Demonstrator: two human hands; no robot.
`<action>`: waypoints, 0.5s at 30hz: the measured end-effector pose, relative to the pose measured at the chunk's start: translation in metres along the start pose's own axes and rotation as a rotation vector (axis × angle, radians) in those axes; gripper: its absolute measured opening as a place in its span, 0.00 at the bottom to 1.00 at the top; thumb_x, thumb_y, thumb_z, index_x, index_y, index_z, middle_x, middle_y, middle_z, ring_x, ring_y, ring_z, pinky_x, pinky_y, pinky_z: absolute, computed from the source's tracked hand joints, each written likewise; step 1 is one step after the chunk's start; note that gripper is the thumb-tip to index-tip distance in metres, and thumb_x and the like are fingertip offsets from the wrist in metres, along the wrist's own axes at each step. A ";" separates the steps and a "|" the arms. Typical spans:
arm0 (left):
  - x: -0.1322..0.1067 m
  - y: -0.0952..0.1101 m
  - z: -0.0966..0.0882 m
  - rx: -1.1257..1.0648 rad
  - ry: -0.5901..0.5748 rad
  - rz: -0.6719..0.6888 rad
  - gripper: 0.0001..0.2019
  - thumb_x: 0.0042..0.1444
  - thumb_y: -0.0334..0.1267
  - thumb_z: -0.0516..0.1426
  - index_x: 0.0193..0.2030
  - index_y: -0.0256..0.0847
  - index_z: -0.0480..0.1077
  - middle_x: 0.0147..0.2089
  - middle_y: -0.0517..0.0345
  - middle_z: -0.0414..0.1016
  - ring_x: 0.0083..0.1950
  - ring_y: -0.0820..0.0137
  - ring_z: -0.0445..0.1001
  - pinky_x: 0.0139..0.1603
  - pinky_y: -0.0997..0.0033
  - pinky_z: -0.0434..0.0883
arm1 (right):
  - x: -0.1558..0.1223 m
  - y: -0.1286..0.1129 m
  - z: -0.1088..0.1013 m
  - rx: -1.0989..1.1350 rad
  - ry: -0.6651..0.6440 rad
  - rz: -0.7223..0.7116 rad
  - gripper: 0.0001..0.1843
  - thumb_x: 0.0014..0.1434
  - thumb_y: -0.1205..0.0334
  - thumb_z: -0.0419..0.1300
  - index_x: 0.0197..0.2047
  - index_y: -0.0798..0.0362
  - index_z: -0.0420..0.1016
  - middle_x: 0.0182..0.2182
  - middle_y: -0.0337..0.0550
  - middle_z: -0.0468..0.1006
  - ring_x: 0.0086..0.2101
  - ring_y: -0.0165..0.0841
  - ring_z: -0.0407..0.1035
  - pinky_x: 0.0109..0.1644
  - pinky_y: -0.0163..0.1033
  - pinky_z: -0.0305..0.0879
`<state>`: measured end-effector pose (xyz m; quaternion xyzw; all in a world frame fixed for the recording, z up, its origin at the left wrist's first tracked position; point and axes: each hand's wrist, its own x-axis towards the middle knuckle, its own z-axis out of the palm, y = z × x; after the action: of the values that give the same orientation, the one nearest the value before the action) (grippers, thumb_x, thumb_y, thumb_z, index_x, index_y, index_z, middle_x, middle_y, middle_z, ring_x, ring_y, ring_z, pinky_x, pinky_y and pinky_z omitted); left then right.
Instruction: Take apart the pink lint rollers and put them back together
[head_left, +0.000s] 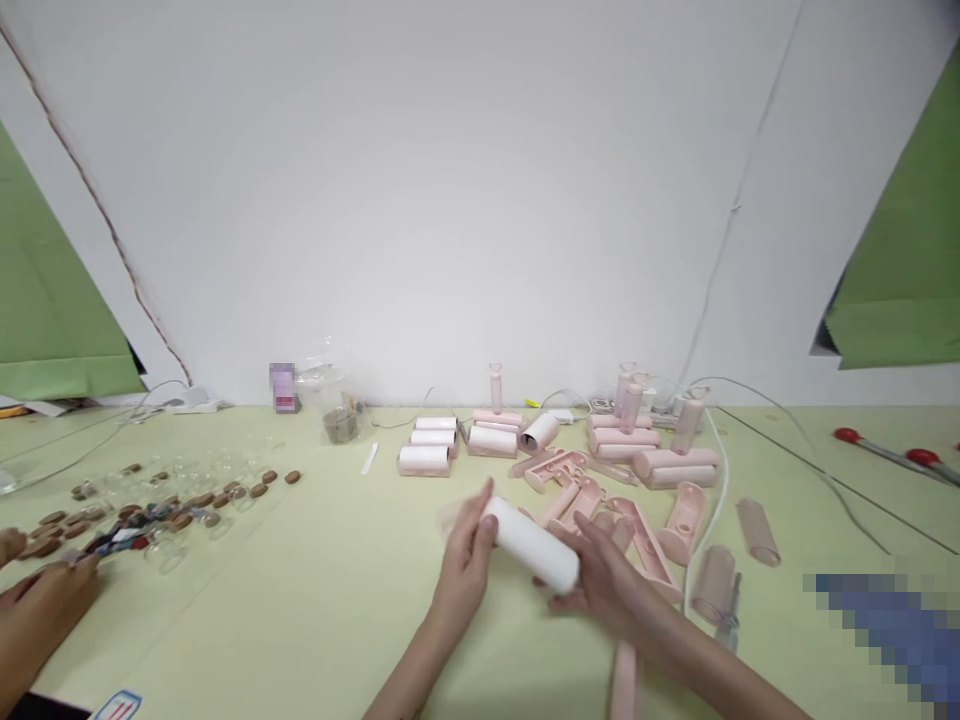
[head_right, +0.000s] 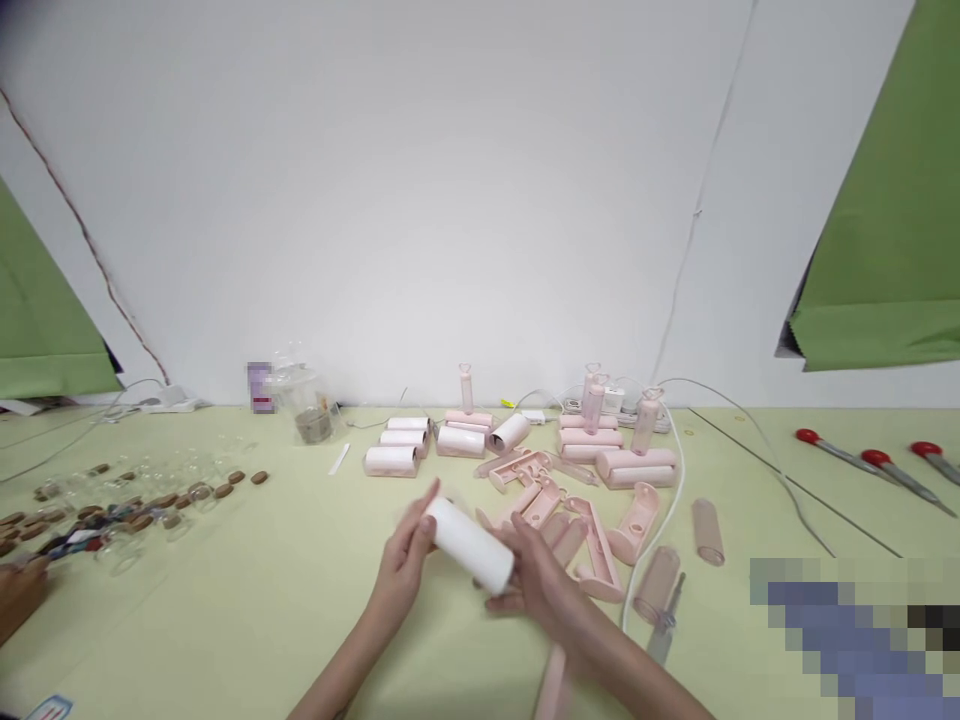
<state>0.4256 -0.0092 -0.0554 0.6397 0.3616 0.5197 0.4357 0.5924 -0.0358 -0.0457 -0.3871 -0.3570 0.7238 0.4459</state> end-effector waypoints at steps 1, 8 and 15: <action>0.001 -0.002 -0.003 0.020 0.096 0.042 0.24 0.58 0.49 0.44 0.59 0.44 0.56 0.51 0.50 0.62 0.49 0.64 0.63 0.41 0.70 0.69 | 0.006 0.000 -0.006 0.005 0.048 -0.046 0.25 0.56 0.43 0.46 0.46 0.55 0.65 0.42 0.49 0.71 0.39 0.35 0.68 0.37 0.36 0.68; -0.004 -0.019 0.002 0.313 0.112 0.327 0.22 0.61 0.37 0.43 0.62 0.50 0.46 0.52 0.48 0.56 0.54 0.66 0.58 0.46 0.69 0.67 | 0.033 0.018 -0.034 -0.085 0.102 -0.093 0.31 0.51 0.45 0.54 0.56 0.46 0.58 0.60 0.40 0.50 0.54 0.40 0.56 0.51 0.42 0.62; -0.017 -0.025 0.017 0.479 0.026 0.629 0.30 0.57 0.29 0.47 0.63 0.47 0.37 0.55 0.45 0.54 0.57 0.64 0.56 0.54 0.62 0.61 | 0.011 0.019 -0.020 -0.260 0.020 -0.297 0.46 0.46 0.45 0.61 0.62 0.49 0.43 0.60 0.49 0.50 0.55 0.40 0.54 0.54 0.45 0.58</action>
<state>0.4383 -0.0186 -0.0861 0.7962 0.2645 0.5368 0.0893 0.6000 -0.0291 -0.0736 -0.3918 -0.4961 0.5941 0.4974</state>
